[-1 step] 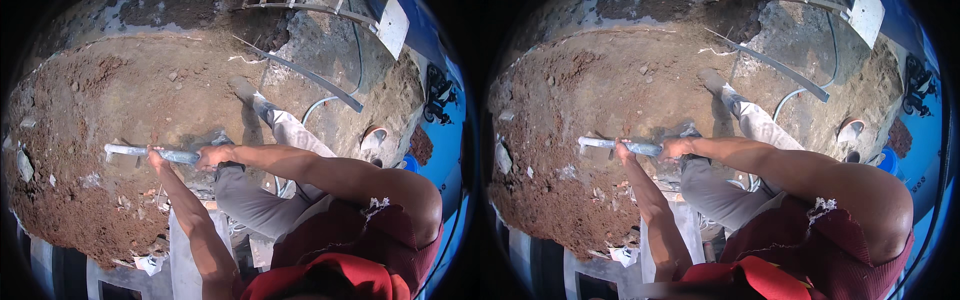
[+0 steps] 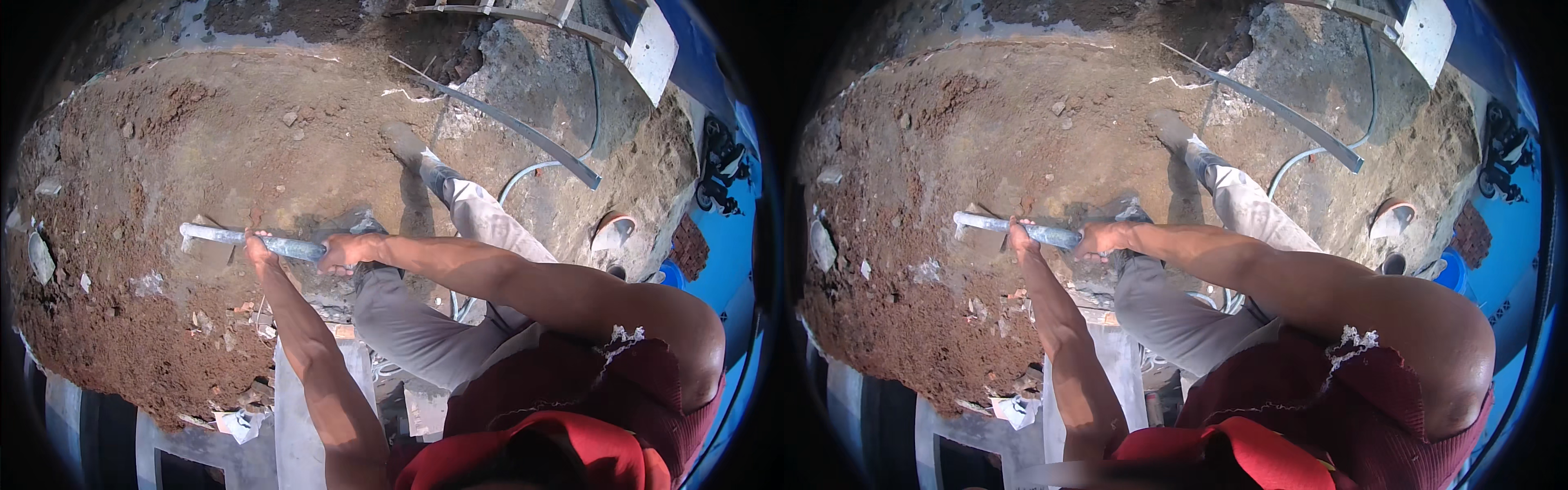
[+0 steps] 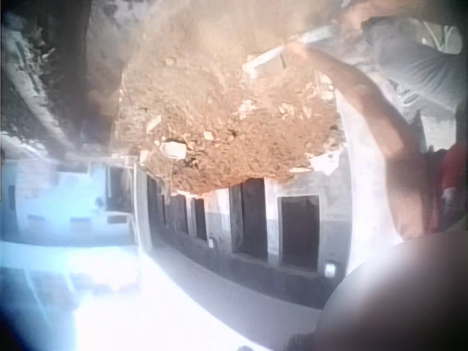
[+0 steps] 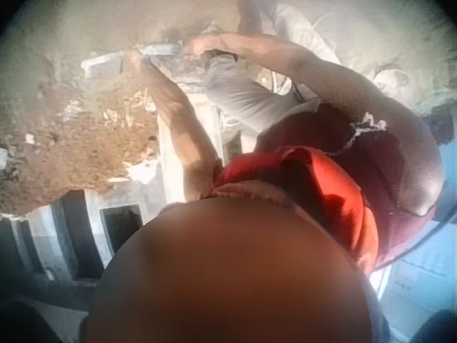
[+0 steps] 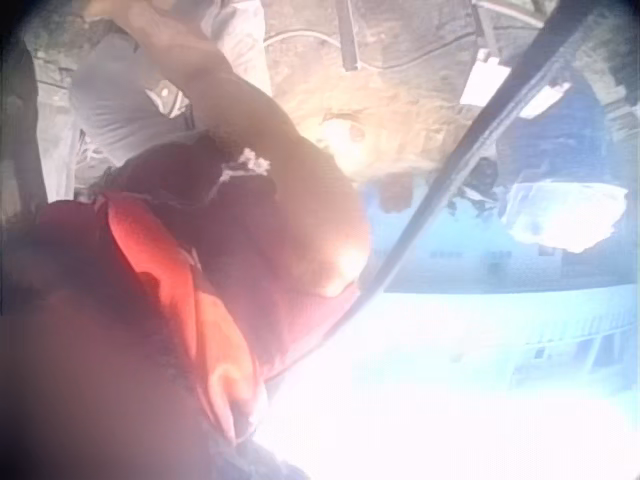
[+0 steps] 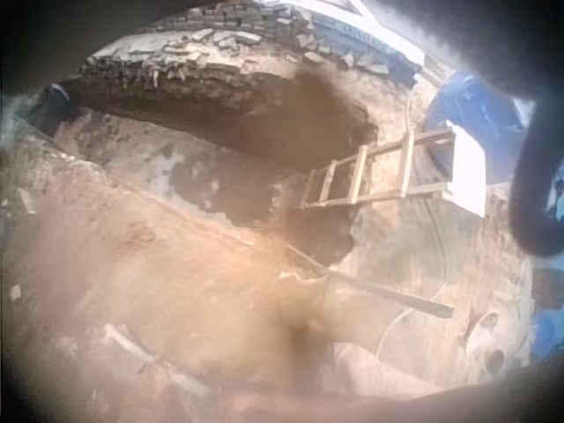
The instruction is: The person uses a hoe to repeatedly strike and level a large pile of soil and debris on a construction site. The person moves around the pile, adjusting position and striking different areas to flatten the surface.
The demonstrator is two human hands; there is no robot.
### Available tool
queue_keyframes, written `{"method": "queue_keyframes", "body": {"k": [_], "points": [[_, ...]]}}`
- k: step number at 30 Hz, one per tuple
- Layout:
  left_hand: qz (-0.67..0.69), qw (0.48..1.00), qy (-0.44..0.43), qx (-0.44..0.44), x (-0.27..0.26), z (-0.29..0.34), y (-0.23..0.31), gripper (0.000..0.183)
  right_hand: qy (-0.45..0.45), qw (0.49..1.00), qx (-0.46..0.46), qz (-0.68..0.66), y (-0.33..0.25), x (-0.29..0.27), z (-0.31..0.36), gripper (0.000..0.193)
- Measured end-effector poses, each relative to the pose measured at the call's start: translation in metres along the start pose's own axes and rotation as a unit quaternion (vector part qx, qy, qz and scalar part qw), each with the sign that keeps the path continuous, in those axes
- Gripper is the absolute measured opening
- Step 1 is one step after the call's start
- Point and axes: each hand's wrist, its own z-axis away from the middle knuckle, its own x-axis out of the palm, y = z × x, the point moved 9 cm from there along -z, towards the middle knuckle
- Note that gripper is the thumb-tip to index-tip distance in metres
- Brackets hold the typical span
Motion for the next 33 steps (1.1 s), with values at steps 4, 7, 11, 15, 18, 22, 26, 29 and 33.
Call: {"method": "queue_keyframes", "body": {"k": [4, 7, 11, 15, 18, 22, 26, 29, 33], "points": [[-0.098, 0.995, -0.003, -0.012, 0.056, -0.015, -0.059, 0.023, 0.063, 0.988, 0.063, -0.125, 0.005, -0.052, 0.035, 0.018], [-0.093, 0.994, -0.051, -0.028, 0.138, 0.047, -0.112, 0.07, 0.119, 0.988, 0.075, -0.066, 0.021, -0.116, 0.111, 0.02], [-0.145, 0.976, -0.113, -0.118, 0.246, 0.153, -0.154, 0.072, 0.163, 0.96, 0.094, -0.208, 0.029, -0.154, 0.209, 0.019], [0.021, 0.968, -0.197, -0.155, 0.306, 0.229, -0.184, 0.041, 0.272, 0.952, 0.139, 0.018, 0.012, -0.185, 0.297, 0.024], [0.241, 0.907, -0.26, -0.227, 0.318, 0.267, -0.201, 0.019, 0.285, 0.902, 0.13, 0.297, -0.017, -0.19, 0.337, 0.039], [0.267, 0.893, -0.239, -0.272, 0.289, 0.277, -0.2, 0.021, 0.288, 0.862, 0.128, 0.396, -0.027, -0.175, 0.343, 0.049], [0.293, 0.908, -0.214, -0.209, 0.222, 0.235, -0.135, 0.024, 0.265, 0.819, 0.073, 0.504, -0.045, -0.129, 0.286, 0.044], [0.311, 0.92, -0.182, -0.152, 0.144, 0.186, -0.066, 0.017, 0.233, 0.753, -0.017, 0.615, -0.083, -0.07, 0.208, 0.043], [0.144, 0.975, -0.162, 0.048, 0.022, 0.139, 0.037, 0.041, 0.218, 0.665, -0.057, 0.712, -0.165, 0.026, 0.087, 0.039]]}}
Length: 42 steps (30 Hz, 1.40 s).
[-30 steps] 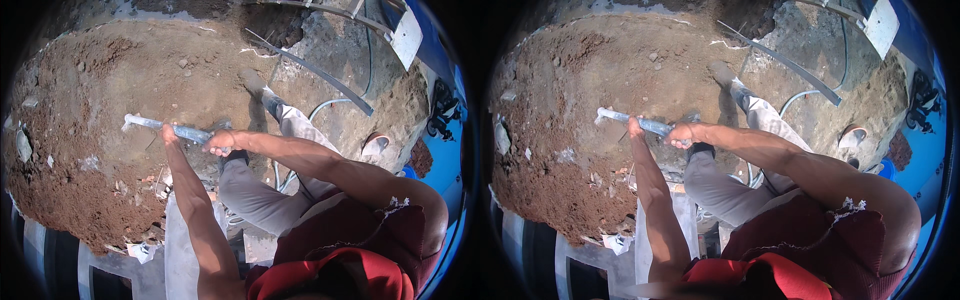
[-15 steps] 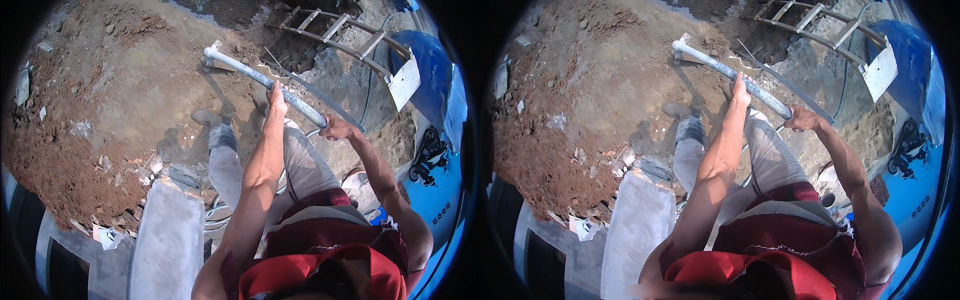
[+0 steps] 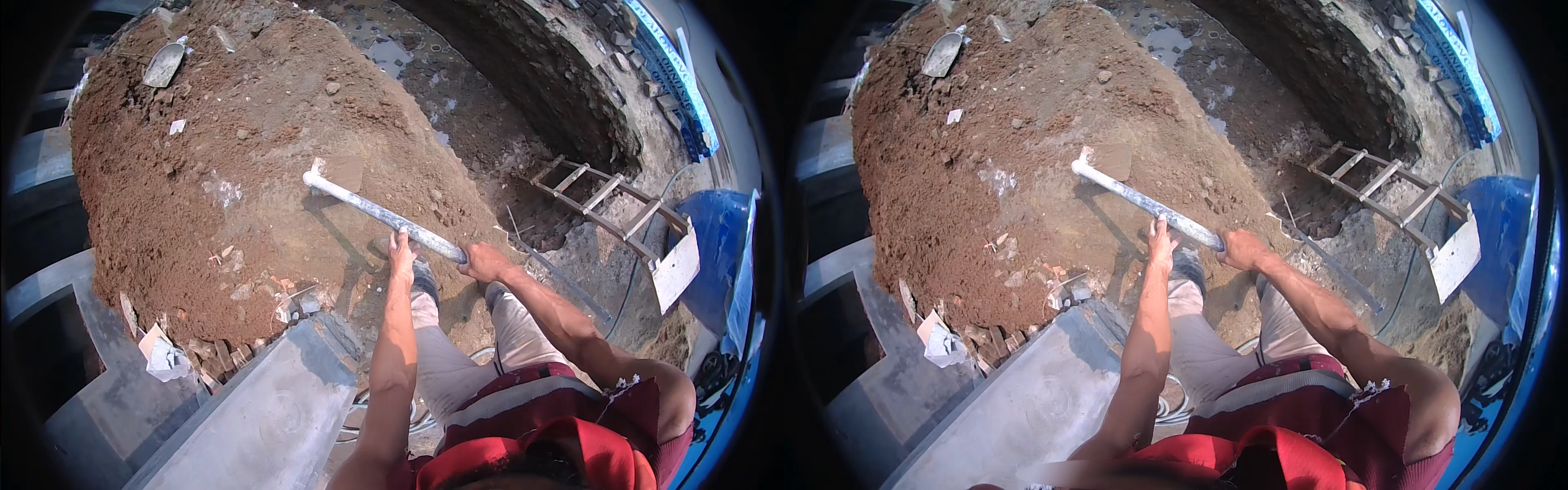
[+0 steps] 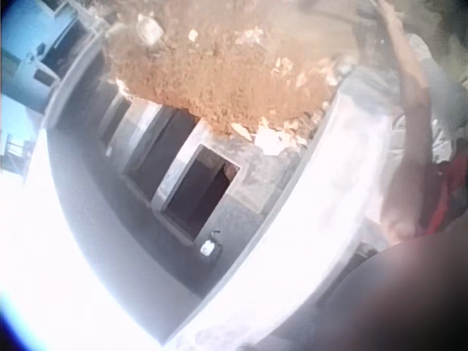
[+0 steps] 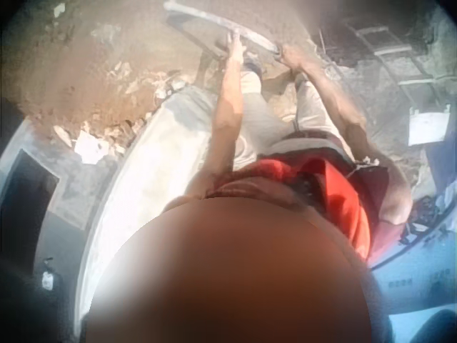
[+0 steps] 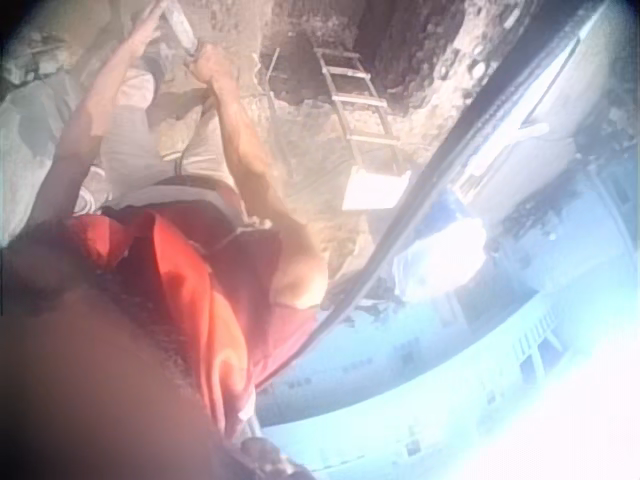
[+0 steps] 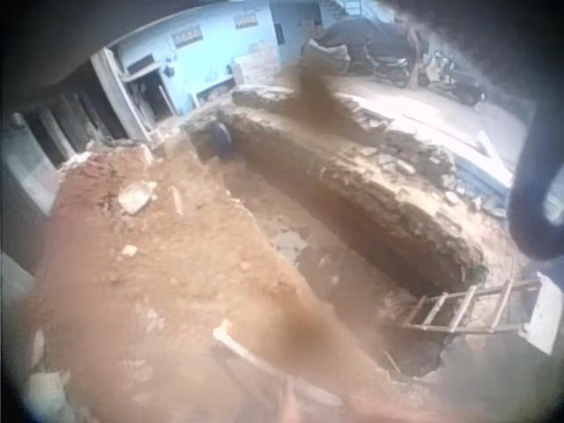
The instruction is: The person uses a hoe to repeatedly strike and level a large pile of soil and debris on a construction site. The person moves around the pile, adjusting position and striking different areas to flatten the surface.
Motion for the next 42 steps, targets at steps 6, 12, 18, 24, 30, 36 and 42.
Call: {"method": "queue_keyframes", "body": {"k": [6, 12, 18, 24, 30, 36, 42], "points": [[-0.078, 0.994, 0.06, 0.052, -0.17, 0.009, 0.054, 0.042, 0.046, 0.946, -0.137, 0.289, -0.27, -0.054, -0.174, 0.03], [0.123, 0.959, 0.244, -0.071, -0.34, 0.09, -0.07, 0.015, 0.003, 0.882, -0.187, 0.433, -0.483, -0.034, -0.285, 0.024], [0.151, 0.947, 0.121, -0.255, -0.379, 0.206, -0.168, 0.016, -0.043, 0.814, -0.241, 0.526, -0.554, 0.002, -0.327, 0.025], [0.182, 0.952, 0.187, -0.159, -0.366, 0.199, -0.075, 0.019, -0.058, 0.823, -0.156, 0.544, -0.541, 0.025, -0.323, 0.038], [0.086, 0.972, 0.199, -0.092, -0.343, 0.149, 0.055, 0.036, -0.071, 0.783, -0.203, 0.584, -0.565, 0.05, -0.327, 0.035], [0.067, 0.979, 0.188, -0.042, -0.361, 0.089, 0.152, 0.032, -0.106, 0.806, -0.184, 0.552, -0.601, 0.047, -0.337, 0.03], [-0.009, 0.974, 0.216, -0.074, -0.407, 0.08, 0.234, 0.029, -0.248, 0.803, -0.202, 0.503, -0.57, 0.048, -0.356, 0.027]]}}
